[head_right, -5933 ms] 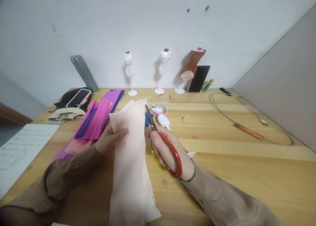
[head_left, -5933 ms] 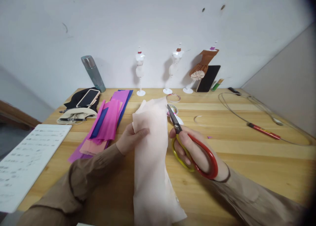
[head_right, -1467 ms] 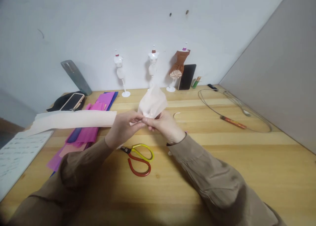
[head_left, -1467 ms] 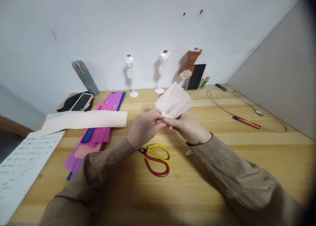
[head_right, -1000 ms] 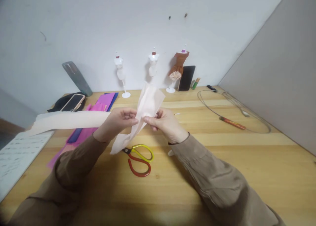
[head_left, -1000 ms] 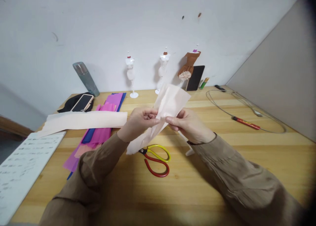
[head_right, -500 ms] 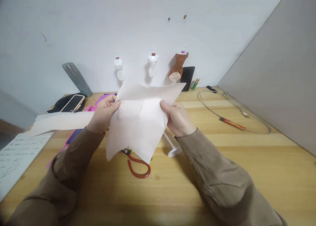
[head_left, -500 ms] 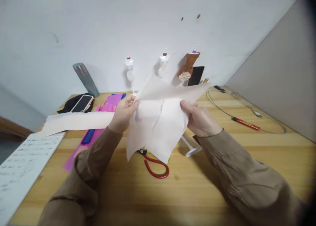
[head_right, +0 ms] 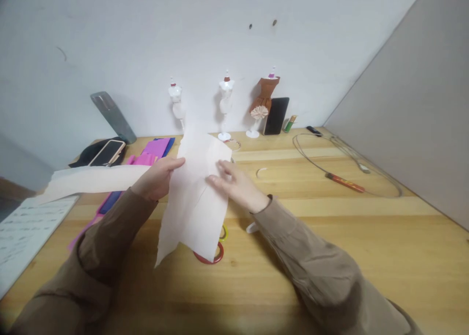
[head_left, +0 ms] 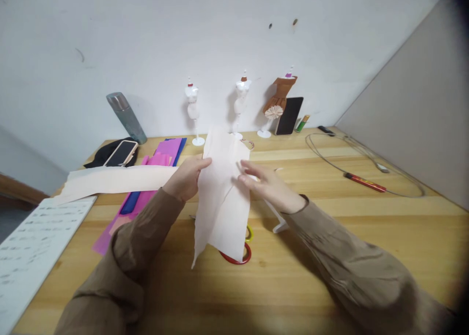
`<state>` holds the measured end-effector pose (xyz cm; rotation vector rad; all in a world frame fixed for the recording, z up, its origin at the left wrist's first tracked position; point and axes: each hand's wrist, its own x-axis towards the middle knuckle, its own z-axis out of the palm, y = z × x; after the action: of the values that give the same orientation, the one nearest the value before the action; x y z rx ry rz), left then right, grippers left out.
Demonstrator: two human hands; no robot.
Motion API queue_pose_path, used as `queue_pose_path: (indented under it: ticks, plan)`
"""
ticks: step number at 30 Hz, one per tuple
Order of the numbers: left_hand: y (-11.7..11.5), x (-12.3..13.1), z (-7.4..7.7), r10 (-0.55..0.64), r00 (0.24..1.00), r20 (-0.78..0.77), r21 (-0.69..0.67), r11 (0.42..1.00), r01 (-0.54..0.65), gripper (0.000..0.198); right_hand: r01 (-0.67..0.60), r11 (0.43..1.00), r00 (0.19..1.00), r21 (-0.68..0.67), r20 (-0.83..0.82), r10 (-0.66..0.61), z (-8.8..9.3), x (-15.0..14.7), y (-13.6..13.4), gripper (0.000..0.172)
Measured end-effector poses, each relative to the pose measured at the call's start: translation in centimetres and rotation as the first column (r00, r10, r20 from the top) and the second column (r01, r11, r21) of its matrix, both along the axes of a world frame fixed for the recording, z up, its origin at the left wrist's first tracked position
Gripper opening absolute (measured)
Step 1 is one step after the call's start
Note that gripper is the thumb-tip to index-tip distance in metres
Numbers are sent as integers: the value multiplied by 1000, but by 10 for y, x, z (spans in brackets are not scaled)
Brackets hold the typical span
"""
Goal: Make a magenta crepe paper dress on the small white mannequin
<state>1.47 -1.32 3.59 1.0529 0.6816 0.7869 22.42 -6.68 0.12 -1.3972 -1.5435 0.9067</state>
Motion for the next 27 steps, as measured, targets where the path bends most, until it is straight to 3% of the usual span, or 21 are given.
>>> queue_pose_path:
  ticks: [4, 7, 10, 12, 14, 17, 18, 21, 25, 27]
  plan:
    - [-8, 2, 8, -116, 993, 14, 17, 993, 116, 31, -59, 997, 979, 44, 197, 50, 0, -9, -6, 60]
    - [-13, -1, 17, -107, 994, -9, 77, 991, 108, 30, -94, 992, 980, 81, 182, 78, 2, -5, -3, 40]
    - [-10, -8, 21, 3, 996, -93, 133, 991, 10, 25, -53, 998, 998, 35, 21, 52, 6, 1, -2, 26]
    - [-5, -14, 21, 78, 988, -134, 158, 986, -56, 25, 2, 999, 983, -53, -181, -12, 10, 2, -2, 30]
    - [1, -20, 19, 99, 988, -115, 167, 983, -79, 26, 19, 981, 894, -193, -436, -103, 14, 2, -2, 32]
    - [10, -27, 19, 61, 998, -24, 187, 981, -55, 32, -55, 936, 699, -348, -683, -213, 17, 2, 0, 12]
    - [13, -30, 19, 52, 999, -3, 198, 979, -51, 34, -93, 926, 652, -366, -725, -221, 18, 2, 1, 7]
    - [19, -36, 21, 72, 997, 11, 229, 971, -73, 37, -214, 889, 566, -406, -793, -226, 15, 2, 3, 15]
    - [23, -40, 19, 111, 994, -24, 244, 964, -102, 39, -262, 874, 579, -409, -791, -197, 7, 2, 3, 10]
    - [24, -41, 16, 105, 993, -54, 248, 965, -89, 40, -212, 908, 605, -362, -778, -169, 2, 3, 3, 23]
